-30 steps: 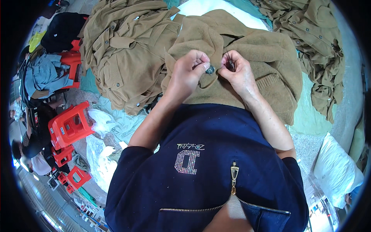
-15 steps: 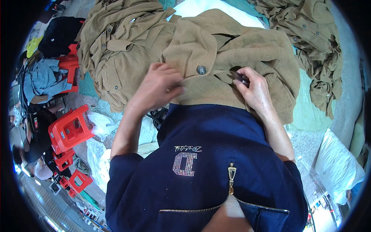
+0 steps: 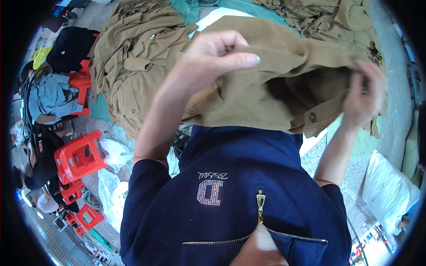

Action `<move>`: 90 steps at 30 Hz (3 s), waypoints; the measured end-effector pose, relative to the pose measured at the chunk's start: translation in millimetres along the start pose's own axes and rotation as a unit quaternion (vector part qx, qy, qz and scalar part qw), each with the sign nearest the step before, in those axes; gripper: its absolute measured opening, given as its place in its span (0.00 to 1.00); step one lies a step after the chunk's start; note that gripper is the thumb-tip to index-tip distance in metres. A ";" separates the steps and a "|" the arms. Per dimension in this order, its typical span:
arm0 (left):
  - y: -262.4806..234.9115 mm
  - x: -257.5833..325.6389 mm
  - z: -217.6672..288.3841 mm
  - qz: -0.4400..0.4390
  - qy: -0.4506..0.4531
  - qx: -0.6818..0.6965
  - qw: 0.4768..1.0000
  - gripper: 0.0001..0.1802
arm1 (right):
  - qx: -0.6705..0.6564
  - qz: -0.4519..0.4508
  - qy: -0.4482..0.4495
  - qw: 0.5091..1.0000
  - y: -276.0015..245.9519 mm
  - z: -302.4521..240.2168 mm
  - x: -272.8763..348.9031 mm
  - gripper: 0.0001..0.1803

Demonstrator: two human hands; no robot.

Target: Trimming loose threads from brown jackets using small scissors.

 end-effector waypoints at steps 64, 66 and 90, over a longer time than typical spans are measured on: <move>-23.9 37.1 -31.3 -0.037 -0.030 0.139 0.989 0.09 | -0.206 -0.139 -0.149 0.957 20.0 -73.1 39.5 0.16; 0.7 25.0 -18.8 -0.029 -0.013 0.126 0.992 0.08 | -0.222 -0.072 -0.218 0.948 20.3 -92.7 40.3 0.14; 35.2 26.1 -13.7 0.003 0.147 -0.211 0.966 0.16 | -0.385 -0.174 0.083 0.903 73.9 -95.2 55.1 0.18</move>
Point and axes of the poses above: each hand's wrist, its own x-axis away from the middle knuckle, its own y-axis out of the palm, z = x × y, the point moved 7 cm from there along -x, towards the middle knuckle, and after that the axes turned 2 degrees about -y, right-handed, at the moved point
